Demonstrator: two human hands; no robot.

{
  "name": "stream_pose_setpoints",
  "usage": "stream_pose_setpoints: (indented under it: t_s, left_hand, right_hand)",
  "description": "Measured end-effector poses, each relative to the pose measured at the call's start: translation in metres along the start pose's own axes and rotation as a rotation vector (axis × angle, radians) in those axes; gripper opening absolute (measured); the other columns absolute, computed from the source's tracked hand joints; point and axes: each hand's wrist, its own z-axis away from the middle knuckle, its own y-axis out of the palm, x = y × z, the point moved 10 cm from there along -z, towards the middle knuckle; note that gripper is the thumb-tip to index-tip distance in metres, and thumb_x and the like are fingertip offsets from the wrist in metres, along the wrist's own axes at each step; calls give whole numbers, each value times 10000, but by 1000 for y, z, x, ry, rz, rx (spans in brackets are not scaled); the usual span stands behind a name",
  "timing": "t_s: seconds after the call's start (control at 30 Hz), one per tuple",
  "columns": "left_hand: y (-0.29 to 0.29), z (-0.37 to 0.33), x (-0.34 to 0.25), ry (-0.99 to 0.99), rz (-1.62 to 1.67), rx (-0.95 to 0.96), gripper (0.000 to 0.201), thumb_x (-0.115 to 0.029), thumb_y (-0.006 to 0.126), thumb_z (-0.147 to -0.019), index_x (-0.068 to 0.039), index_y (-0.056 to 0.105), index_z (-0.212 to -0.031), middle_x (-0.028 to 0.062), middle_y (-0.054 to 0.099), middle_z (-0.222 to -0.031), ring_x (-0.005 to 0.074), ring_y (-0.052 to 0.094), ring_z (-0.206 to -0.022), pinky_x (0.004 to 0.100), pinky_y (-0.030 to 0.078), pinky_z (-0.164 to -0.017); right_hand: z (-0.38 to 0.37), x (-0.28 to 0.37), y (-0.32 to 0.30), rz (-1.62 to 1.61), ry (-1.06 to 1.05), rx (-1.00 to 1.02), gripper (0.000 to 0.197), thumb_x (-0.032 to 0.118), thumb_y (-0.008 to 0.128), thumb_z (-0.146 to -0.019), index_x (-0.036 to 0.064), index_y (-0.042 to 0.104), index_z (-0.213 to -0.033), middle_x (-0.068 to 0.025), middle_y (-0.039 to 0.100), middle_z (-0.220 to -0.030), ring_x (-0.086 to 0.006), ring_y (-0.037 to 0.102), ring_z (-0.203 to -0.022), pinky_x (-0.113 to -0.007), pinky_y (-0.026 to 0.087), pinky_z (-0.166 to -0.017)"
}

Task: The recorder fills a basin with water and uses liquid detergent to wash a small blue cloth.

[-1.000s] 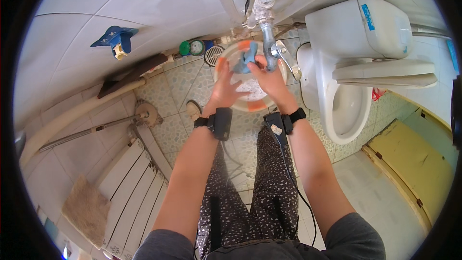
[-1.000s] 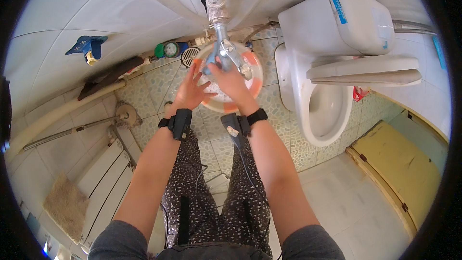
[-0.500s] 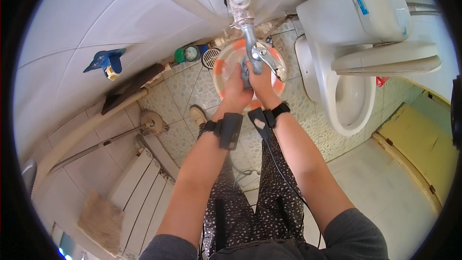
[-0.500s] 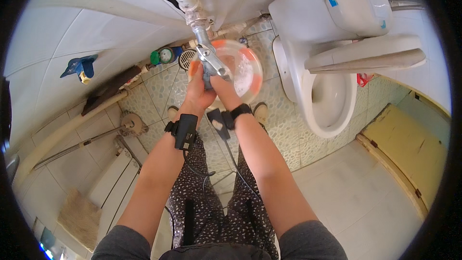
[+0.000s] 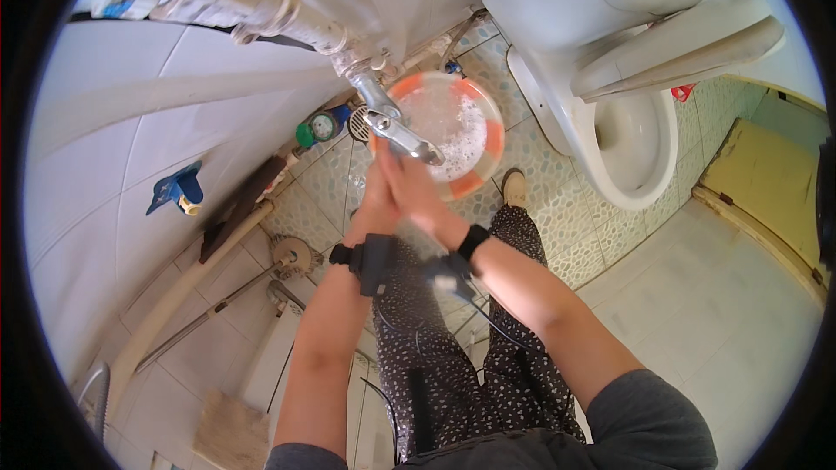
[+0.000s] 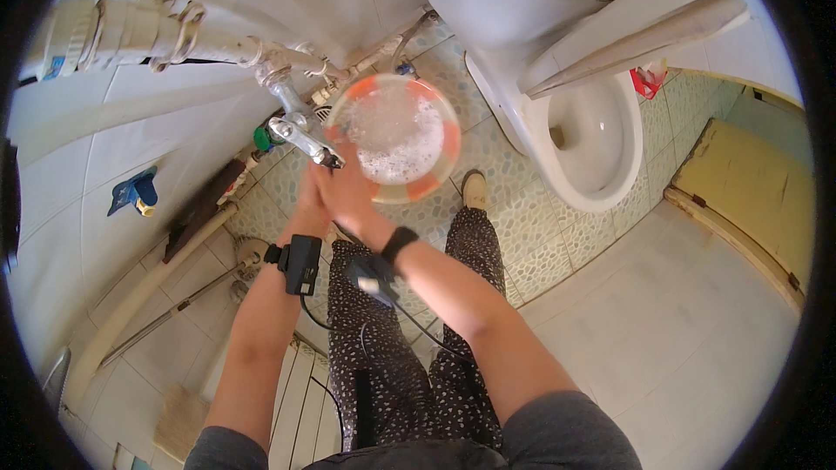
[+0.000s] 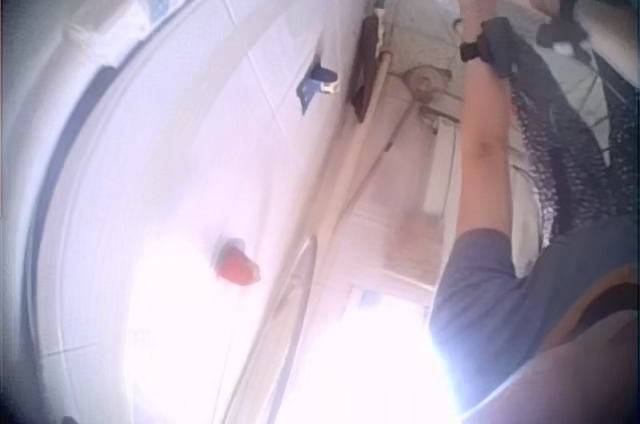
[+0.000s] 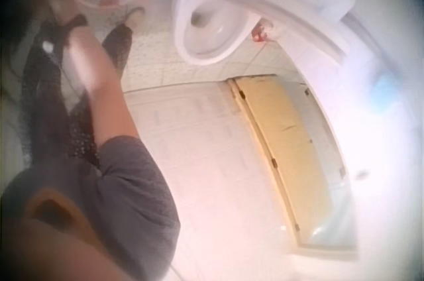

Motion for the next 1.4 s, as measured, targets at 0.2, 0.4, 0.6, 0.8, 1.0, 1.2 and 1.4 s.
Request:
stream_pose_setpoints:
  t_s: [0.2, 0.4, 0.6, 0.8, 1.0, 1.2, 1.4]
  left_hand:
    - [34, 6, 17, 17, 101, 34, 344, -326, 448, -889, -43, 474, -1081, 53, 535, -1008, 187, 517, -916, 335, 437, -782]
    - [4, 0, -21, 128, -96, 35, 437, -369, 402, -898, -76, 409, -1223, 48, 485, -1196, 185, 466, -1081, 346, 369, -932]
    - [35, 1, 13, -80, 58, 208, 331, -249, 427, -903, -91, 427, -1194, 30, 515, -1117, 164, 490, -1013, 331, 411, -851]
    - [34, 5, -21, 151, -76, 90, 391, -267, 441, -896, -85, 396, -1239, 47, 473, -1209, 194, 464, -1094, 358, 396, -906]
    - [19, -14, 10, -29, 84, 145, 417, -289, 416, -899, -94, 365, -1263, 50, 444, -1241, 198, 429, -1127, 362, 357, -944]
    - [33, 12, 9, -98, -18, 8, 440, -305, 347, -922, -88, 319, -1304, 72, 364, -1326, 231, 312, -1234, 387, 249, -1025]
    - [30, 0, -16, 127, 126, 68, 393, -270, 397, -917, -104, 361, -1271, 41, 414, -1280, 202, 381, -1178, 363, 305, -997]
  right_hand:
    - [-34, 0, -72, -372, -196, -317, 448, 140, 478, -808, 58, 399, -1241, -209, 288, -1336, -319, 213, -1278, -365, 169, -1055]
    - [15, 23, -6, -191, -279, -284, 381, 154, 385, -864, 18, 403, -1220, -240, 312, -1302, -430, 283, -1198, -461, 210, -1020]
    - [-26, 14, -48, -110, -390, -350, 386, 143, 363, -874, -26, 383, -1220, -251, 322, -1293, -405, 288, -1208, -441, 212, -1027]
    - [17, 25, -18, 181, -275, -427, 450, 262, 438, -875, 42, 365, -1260, -180, 329, -1313, -325, 279, -1244, -393, 203, -1031]
    - [-25, 8, -50, -84, -272, -429, 395, 104, 363, -851, -5, 383, -1231, -235, 337, -1286, -370, 276, -1230, -409, 208, -1038]
    - [-6, 17, -37, -19, -424, -342, 453, 206, 428, -849, 25, 367, -1260, -214, 211, -1368, -404, 213, -1251, -486, 184, -1027]
    - [-16, 23, -54, -94, -349, -416, 505, 230, 439, -856, 116, 281, -1322, -190, 190, -1386, -419, 267, -1219, -419, 250, -1011]
